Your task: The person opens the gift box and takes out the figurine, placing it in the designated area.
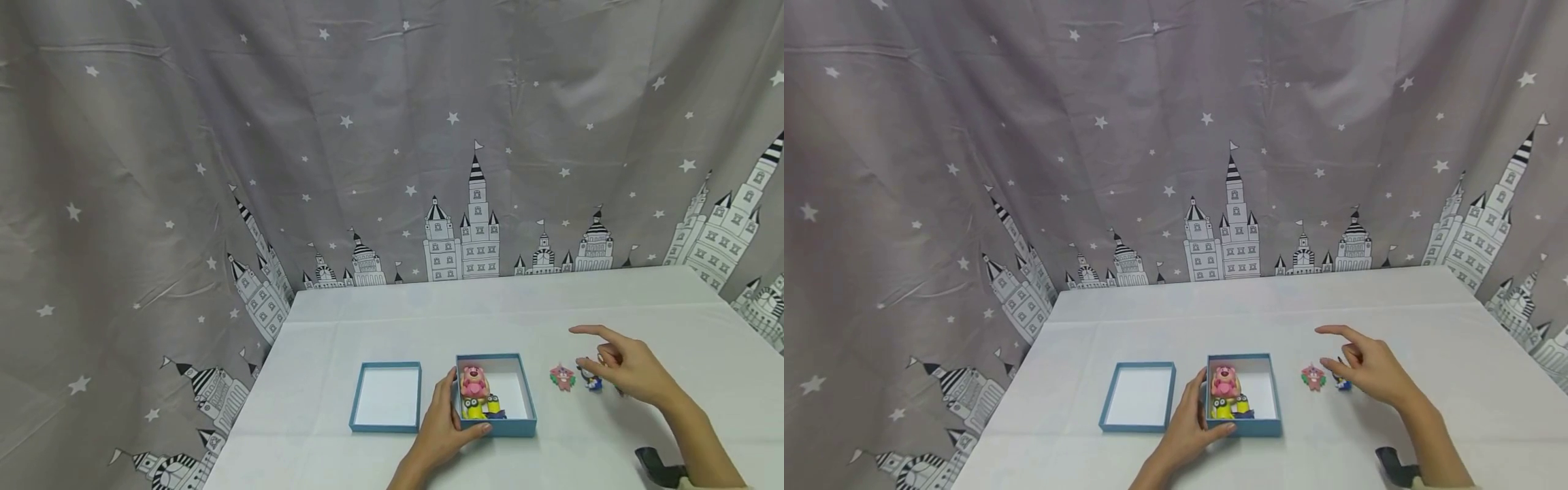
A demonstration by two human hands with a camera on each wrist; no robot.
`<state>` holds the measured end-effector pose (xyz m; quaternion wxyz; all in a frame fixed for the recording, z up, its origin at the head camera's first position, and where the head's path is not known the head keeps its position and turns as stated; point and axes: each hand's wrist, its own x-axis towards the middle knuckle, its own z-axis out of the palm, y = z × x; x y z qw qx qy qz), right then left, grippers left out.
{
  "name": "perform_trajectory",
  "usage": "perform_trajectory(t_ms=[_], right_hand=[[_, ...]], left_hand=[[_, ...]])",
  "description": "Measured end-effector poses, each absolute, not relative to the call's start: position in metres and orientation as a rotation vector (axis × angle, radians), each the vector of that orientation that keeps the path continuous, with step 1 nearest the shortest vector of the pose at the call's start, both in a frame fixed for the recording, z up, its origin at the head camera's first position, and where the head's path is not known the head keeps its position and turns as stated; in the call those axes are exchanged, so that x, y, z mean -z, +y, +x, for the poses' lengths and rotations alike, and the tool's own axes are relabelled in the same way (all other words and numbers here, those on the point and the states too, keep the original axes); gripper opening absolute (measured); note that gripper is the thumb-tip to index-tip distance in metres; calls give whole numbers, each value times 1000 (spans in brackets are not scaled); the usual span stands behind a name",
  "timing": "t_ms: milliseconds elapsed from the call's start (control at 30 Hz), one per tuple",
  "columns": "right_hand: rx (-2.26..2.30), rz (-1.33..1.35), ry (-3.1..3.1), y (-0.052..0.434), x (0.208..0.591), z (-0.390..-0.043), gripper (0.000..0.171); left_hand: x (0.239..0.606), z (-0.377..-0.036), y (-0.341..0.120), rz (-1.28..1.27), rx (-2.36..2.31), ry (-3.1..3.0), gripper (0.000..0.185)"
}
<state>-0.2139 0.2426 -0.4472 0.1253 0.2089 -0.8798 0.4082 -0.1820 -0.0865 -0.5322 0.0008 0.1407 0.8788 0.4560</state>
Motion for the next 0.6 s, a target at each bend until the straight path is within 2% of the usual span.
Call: perform_trajectory(t_ms=[233,600], right_hand=[[-1362,655,-2604,202,460,-212,41],[-1509,844,-2715,165,487,-210,38]], left_hand=[[532,-182,-86,441,-1443,2756,102],[531,-182,-86,464,-1435,2752,103]])
